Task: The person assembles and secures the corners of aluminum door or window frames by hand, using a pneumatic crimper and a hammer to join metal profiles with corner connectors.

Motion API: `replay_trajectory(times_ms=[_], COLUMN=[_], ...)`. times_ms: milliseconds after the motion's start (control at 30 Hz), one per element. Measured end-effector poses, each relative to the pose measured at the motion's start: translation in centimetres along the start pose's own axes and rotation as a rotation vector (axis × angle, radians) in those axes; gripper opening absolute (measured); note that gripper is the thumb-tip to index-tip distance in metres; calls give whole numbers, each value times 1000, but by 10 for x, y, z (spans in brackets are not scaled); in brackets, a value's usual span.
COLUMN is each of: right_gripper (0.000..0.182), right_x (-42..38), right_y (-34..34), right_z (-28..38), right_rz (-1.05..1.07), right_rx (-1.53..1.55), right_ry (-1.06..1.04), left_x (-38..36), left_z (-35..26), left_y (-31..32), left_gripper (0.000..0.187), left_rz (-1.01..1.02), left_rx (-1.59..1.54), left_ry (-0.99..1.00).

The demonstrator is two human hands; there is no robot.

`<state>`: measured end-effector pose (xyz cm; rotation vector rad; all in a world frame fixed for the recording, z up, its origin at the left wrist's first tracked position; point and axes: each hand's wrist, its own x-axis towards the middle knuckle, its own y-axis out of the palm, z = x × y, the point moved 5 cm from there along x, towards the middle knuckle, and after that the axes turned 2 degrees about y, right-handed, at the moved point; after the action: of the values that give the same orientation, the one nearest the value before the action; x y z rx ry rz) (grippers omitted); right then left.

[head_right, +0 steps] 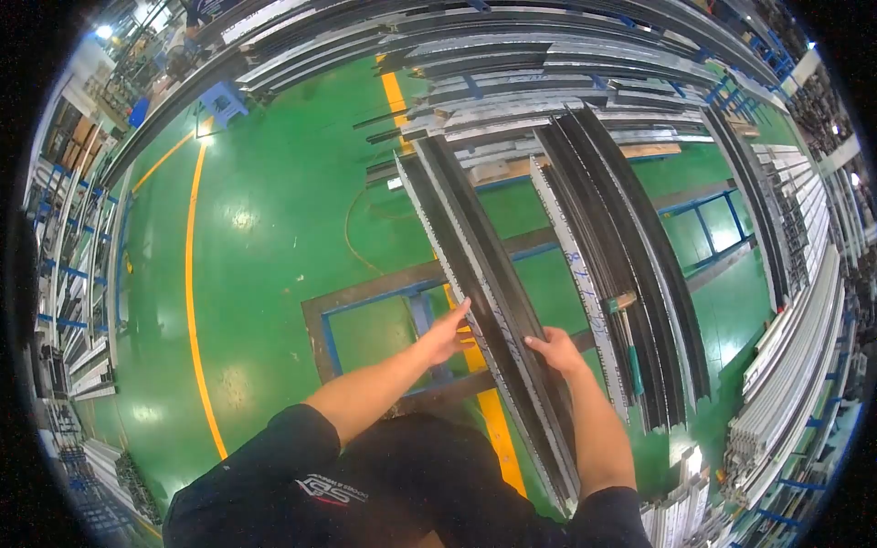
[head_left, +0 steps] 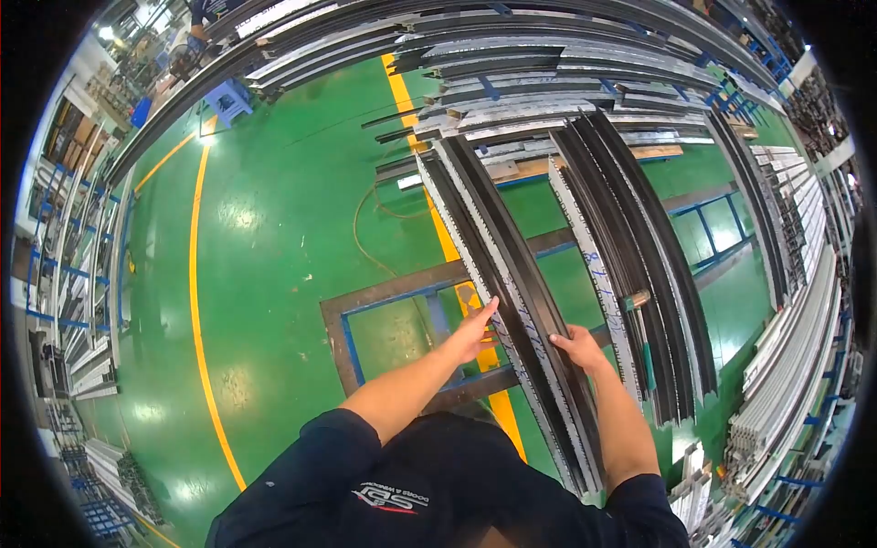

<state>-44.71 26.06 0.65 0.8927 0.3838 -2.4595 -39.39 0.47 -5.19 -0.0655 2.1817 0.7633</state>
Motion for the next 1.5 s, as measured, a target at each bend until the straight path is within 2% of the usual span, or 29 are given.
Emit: replay_trajectory(times_ms=[33,100,133,233,267,367,433,500,567,633,667,733,767,833,900,967,1000,1033,1100,1133,1200,1233,1267,1300,1367,1400,1433,1500], right_gripper=[38,44,49,55,58,54,54,53,55,52,52,49,49,46,52,55,71,71,92,92,109,109,107,105,103,100,100,96], right_x=[0,1,7,13,14,7,3,6,-4,-5,-6,-25,-25,-17,-12,-19,-24,-44,-95,-106,-121,-125,-126,-127,-125,-124,-123,-120], right_y=[3,10,13,15,15,19,24,32,36,35,36,46,45,45,46,44,44,52,67,66,67,66,63,58,49,44,39,28], right_z=[2,6,2,-12,-19,-10,-7,-15,4,22,34,72,59,38,10,-4,-20,-22,-10,-15,-33,-34,-34,-32,-28,-26,-28,-30], right_rz=[4,-1,-3,31,45,79,102,148,169,61,57,126,118,-183,-169,-343,-332,-346,-406,-425,-451,-465,-482,-500,-537,-560,-569,-649], right_rx=[-2,-99,-95,-135,-196,-347,-290,-238,-254,-825,-820,-1172,-1168,-1164,-1115,-784,-592,-586,-668,-663,-892,-879,-888,-899,-873,-859,-856,-784], right_ry=[-2,-36,-144,-144,-55,-54,-75,-113,-117,-248,-243,9,15,-288,-233,-426,-419,-413,-295,-286,-86,-70,-96,-123,-105,-104,-99,-139], left_x=[2,1,-3,-11,-12,-15,-13,-18,-22,-22,-22,-12,-7,-2,-2,4,43,36,10,6,-1,0,8,21,62,109,104,103], left_z=[0,-2,-4,-14,-17,-17,-18,-19,-18,-21,-22,-17,-14,-16,-14,-13,7,3,-11,-17,-27,-33,-33,-36,-25,-7,-15,-30], left_y=[0,3,7,18,23,30,27,27,30,34,36,35,34,40,43,40,15,20,39,43,61,69,75,80,84,76,88,111], left_gripper=[105,108,110,113,113,116,118,120,116,113,110,109,108,103,97,96,95,95,96,93,88,83,65,65,83,80,85,89], left_rz=[39,41,45,47,49,42,-21,-18,18,-41,-98,-145,-196,-257,-315,-382,-403,-393,-329,-346,-309,-285,-240,-224,-47,-143,-179,40], left_rx=[18,38,58,122,117,160,132,127,159,176,193,167,133,143,153,114,198,209,64,84,88,82,112,128,95,50,154,175], left_ry=[-10,-8,-16,16,12,18,10,11,-10,4,27,56,90,76,60,157,231,227,162,169,168,172,95,86,-51,1,-26,-102])
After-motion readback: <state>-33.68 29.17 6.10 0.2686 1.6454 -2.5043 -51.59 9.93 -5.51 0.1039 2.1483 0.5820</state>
